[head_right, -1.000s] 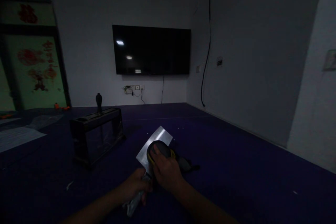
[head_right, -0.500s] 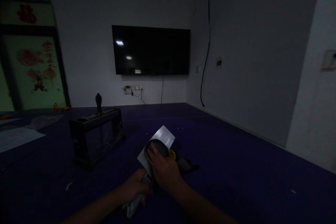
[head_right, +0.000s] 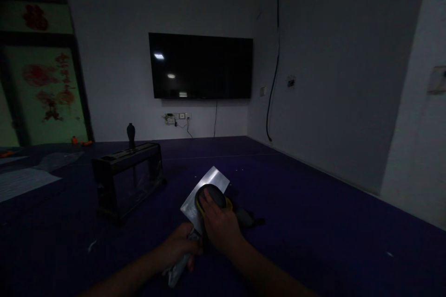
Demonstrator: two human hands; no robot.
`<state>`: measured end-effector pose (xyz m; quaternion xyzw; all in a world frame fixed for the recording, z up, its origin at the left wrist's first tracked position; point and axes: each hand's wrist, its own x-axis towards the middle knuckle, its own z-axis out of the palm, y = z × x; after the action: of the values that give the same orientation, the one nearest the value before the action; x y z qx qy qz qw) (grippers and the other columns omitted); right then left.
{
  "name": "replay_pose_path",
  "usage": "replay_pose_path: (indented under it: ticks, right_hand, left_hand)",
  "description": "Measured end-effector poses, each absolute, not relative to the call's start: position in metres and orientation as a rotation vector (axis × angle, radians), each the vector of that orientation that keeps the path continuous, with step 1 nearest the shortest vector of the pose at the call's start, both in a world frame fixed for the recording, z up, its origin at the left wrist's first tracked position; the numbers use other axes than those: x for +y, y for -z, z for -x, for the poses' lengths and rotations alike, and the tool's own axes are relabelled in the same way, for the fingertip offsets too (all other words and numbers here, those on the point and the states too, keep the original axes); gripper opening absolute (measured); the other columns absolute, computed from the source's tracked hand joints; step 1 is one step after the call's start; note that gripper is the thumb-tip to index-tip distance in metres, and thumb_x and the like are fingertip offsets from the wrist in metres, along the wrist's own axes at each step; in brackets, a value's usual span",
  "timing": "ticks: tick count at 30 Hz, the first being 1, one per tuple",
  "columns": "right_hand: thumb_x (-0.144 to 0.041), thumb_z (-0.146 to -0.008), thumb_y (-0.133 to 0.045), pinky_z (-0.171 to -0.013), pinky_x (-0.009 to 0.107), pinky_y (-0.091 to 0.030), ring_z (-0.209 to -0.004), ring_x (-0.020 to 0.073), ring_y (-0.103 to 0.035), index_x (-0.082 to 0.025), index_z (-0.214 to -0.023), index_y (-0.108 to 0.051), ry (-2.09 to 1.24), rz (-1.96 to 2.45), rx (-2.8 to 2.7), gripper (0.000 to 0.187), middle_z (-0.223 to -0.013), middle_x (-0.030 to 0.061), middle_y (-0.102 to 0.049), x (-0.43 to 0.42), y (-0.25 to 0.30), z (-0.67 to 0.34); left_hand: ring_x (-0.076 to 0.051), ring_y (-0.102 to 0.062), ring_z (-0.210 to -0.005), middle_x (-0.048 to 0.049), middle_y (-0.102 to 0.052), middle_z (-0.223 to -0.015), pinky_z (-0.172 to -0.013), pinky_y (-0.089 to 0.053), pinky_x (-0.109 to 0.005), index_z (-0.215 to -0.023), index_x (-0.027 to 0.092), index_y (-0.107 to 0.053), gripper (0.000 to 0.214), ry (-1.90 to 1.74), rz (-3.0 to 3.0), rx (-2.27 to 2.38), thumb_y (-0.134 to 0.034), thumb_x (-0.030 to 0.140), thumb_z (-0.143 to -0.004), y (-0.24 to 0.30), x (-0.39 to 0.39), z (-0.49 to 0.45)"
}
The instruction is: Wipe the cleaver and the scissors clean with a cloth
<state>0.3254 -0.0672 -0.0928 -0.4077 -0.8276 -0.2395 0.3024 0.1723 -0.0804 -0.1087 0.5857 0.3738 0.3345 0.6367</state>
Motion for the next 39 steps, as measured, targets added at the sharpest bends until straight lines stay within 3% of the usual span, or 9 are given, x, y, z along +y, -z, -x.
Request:
replay_pose_path:
  ticks: [24, 39]
  right_hand:
    - [-0.013, -0.082, -0.037, -0.076, 0.032, -0.052, -0.097, 0.0193, -0.061, -0.02, -0.132, -0.038, 0.399, 1.086, -2.188, 0.05, -0.137, 0.0099, -0.038, -0.0677, 0.0939, -0.3272]
    - [-0.017, -0.084, -0.037, -0.077, 0.033, -0.052, -0.096, 0.0191, -0.061, -0.019, -0.133, -0.037, 0.312, 1.09, -2.221, 0.049, -0.139, 0.0097, -0.034, -0.0654, 0.0953, -0.3278]
  left_hand:
    - [-0.009, -0.044, -0.029, 0.0067, -0.047, -0.036, -0.035, -0.037, -0.019, -0.056, 0.015, -0.049, 0.007, -0.729, -1.34, 0.836, -0.054, 0.017, -0.052, 0.1077, -0.0799, -0.1729]
    - [-0.01, -0.044, -0.031, 0.0072, -0.046, -0.038, -0.034, -0.036, -0.02, -0.062, 0.016, -0.046, 0.015, -0.743, -1.357, 0.875, -0.056, 0.019, -0.05, 0.1029, -0.0845, -0.1722]
